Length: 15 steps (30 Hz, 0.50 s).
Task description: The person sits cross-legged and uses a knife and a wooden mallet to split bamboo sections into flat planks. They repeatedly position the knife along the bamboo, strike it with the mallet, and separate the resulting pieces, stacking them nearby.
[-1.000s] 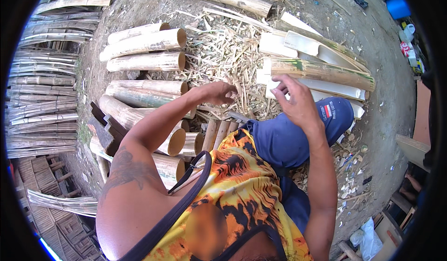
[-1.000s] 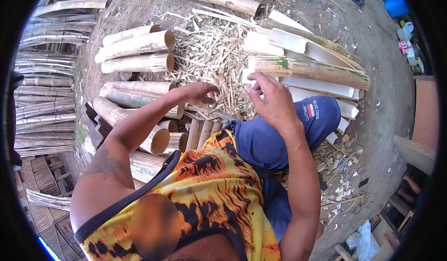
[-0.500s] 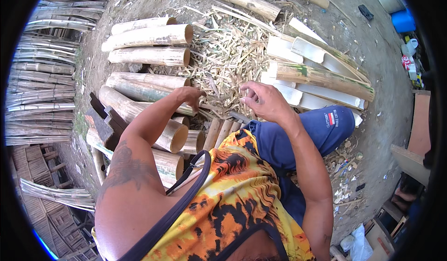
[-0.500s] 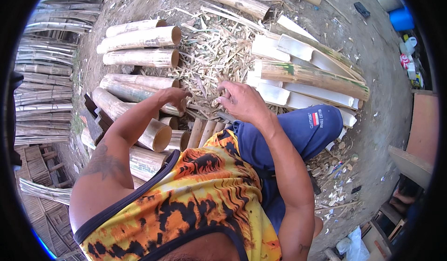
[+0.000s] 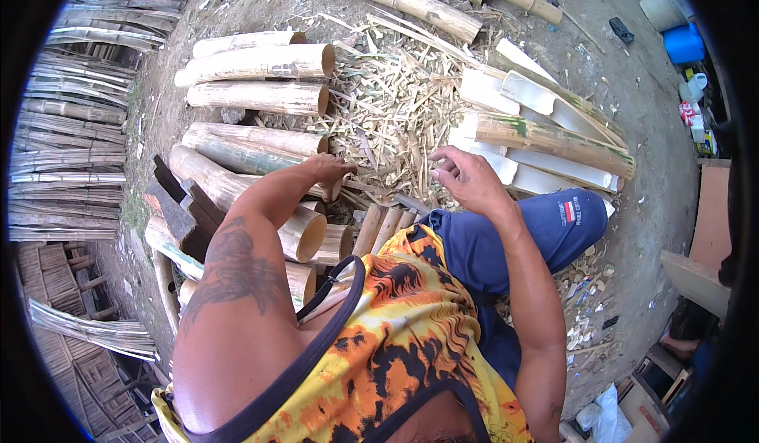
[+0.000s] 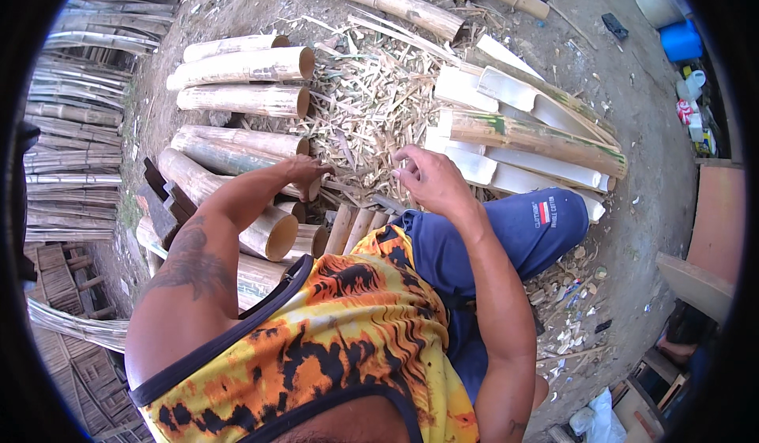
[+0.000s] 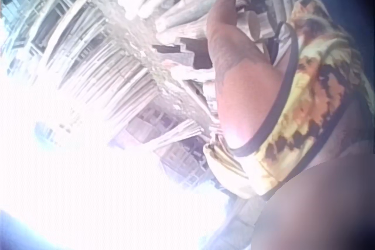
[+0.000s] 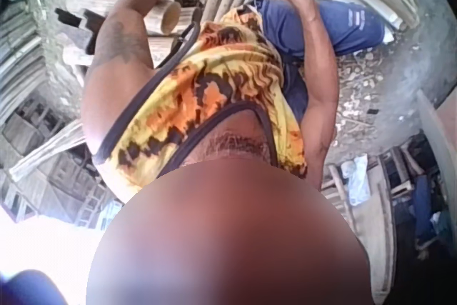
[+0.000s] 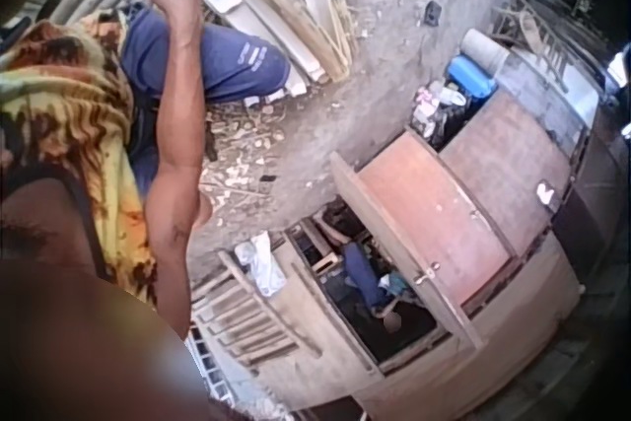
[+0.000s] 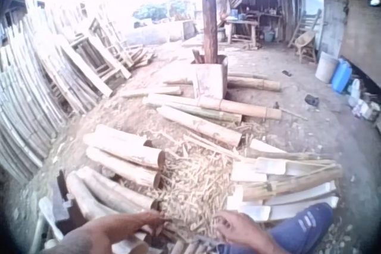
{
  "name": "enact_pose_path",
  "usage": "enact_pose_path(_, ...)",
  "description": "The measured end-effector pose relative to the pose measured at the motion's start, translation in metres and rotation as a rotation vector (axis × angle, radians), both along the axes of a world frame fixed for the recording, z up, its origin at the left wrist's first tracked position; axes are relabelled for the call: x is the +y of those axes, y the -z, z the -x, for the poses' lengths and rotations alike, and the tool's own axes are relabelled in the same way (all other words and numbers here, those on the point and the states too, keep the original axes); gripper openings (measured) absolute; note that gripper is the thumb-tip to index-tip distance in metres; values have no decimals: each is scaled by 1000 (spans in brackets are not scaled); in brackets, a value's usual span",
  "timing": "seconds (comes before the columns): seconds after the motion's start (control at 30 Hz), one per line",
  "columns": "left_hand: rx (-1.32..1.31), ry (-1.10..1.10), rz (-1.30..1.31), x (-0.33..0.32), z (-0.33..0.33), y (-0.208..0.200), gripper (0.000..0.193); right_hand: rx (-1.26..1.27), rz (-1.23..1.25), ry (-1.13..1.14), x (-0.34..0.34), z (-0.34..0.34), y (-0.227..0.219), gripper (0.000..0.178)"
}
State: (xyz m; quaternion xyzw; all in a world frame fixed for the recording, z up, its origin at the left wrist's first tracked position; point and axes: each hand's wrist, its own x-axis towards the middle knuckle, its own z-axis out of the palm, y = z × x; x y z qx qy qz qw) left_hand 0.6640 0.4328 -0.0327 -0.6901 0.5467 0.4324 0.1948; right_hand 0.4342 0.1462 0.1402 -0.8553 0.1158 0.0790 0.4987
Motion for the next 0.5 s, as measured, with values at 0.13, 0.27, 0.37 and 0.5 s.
enact_pose_path(0.13, -18, -27, 79, -16, -9, -23, 112, 5, -8, 14, -2, 5, 7, 28)
enact_pose_path(0.27, -116, -111, 293, -60, -17, -61, 100, 17, -7, 12, 1, 6, 10, 28)
enact_pose_path(0.37, -134, -181, 545, -103, -9, -83, 95, 38, 5, 19, 1, 9, 8, 28)
enact_pose_path(0.5, -126, -255, 738, -136, 14, -91, 91, 53, 17, 60, -6, 17, 6, 28)
